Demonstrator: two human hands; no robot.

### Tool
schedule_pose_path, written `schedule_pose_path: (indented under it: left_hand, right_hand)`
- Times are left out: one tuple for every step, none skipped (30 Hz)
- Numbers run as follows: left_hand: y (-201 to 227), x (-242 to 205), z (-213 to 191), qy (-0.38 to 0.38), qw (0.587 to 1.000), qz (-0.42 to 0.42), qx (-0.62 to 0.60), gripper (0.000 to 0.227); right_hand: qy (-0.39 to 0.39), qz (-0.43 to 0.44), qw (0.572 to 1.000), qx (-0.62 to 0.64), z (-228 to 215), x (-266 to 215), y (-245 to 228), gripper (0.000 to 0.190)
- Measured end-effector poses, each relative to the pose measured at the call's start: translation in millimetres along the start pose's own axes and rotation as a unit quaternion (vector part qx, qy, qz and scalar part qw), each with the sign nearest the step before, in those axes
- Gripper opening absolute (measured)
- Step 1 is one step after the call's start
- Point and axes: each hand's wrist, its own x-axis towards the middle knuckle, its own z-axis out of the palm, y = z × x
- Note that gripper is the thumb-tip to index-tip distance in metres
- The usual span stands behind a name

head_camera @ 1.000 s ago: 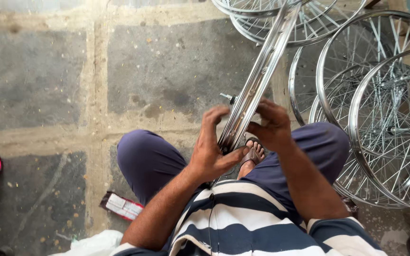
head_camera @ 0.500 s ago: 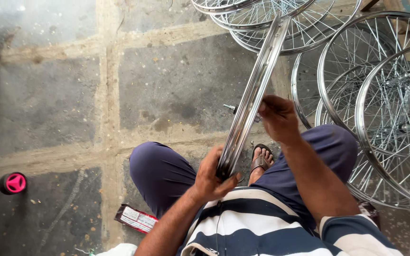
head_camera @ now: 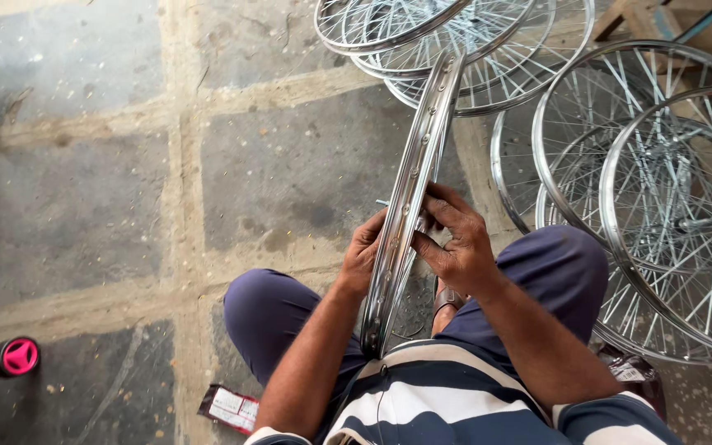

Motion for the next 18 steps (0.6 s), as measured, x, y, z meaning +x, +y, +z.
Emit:
schedule_pose_path:
  left_hand:
    - [-5,3,0,-0.01,0.999,-0.001,-0.032,0.039]
    - [-10,6,1,-0.007,0.999,-0.006,-0.035,0.037]
    - [-12,7,1,-0.003,0.999,-0.012,-0.038,0.036]
    - [-13,9,2,0.002,0.999,-0.018,-0.041,0.034]
    - [-12,12,1,-0.003,1.0,-0.011,-0.026,0.035]
    - [-10,18,1,-0.008,1.0,-0.005,-0.012,0.036]
    - [-9,22,0,-0.012,1.0,0.002,0.003,0.037]
    - [-7,29,-2,-0.049,0.998,-0.041,0.002,0.035]
    - [-3,37,-6,-0.084,0.993,-0.085,0.001,0.034]
    - [-2,40,-8,-0.119,0.985,-0.129,0.0,0.032]
    - [-4,39,-7,-0.078,0.987,-0.141,0.007,0.031]
    - [-7,37,-6,-0.038,0.987,-0.154,0.014,0.031]
    - [-8,37,-6,0.001,0.987,-0.162,0.024,0.032]
    - [-9,34,-6,-0.009,0.991,-0.135,-0.012,0.032]
    - [-12,27,-5,-0.018,0.993,-0.109,-0.051,0.033]
    - [-14,23,-6,-0.027,0.992,-0.084,-0.089,0.035]
    - [-17,21,-6,-0.029,0.992,-0.081,-0.094,0.034]
    - [-18,18,-7,-0.032,0.991,-0.079,-0.099,0.033]
  right_hand:
    - [-0.005,0.002,1.0,0.019,-1,0,0,0.055]
    - [-0.01,0.004,0.999,0.037,-2,0,1,0.054]
    - [-0.016,0.007,0.998,0.056,-3,-1,2,0.053]
    - [-0.032,0.013,0.998,0.054,-6,-2,3,0.052]
    - [-0.051,0.018,0.997,0.054,-8,-1,3,0.051]
    - [-0.07,0.023,0.996,0.053,-11,0,4,0.05]
    - [-0.097,0.023,0.994,0.045,-16,3,5,0.05]
    - [-0.124,0.024,0.991,0.037,-21,6,7,0.051]
    - [-0.152,0.026,0.988,0.029,-25,10,9,0.052]
    - [-0.155,-0.031,0.987,0.027,-29,14,12,0.051]
    - [-0.158,-0.084,0.984,0.024,-32,16,16,0.051]
    - [-0.16,-0.137,0.977,0.021,-33,17,20,0.05]
    - [-0.146,-0.124,0.981,0.0,-31,20,24,0.043]
    - [-0.132,-0.112,0.985,-0.022,-28,24,29,0.036]
    - [-0.118,-0.097,0.987,-0.043,-21,23,34,0.03]
    - [-0.045,-0.103,0.99,-0.084,-11,21,38,0.024]
    - [0.028,-0.108,0.986,-0.125,-1,17,41,0.022]
    - [0.101,-0.113,0.975,-0.165,8,12,43,0.026]
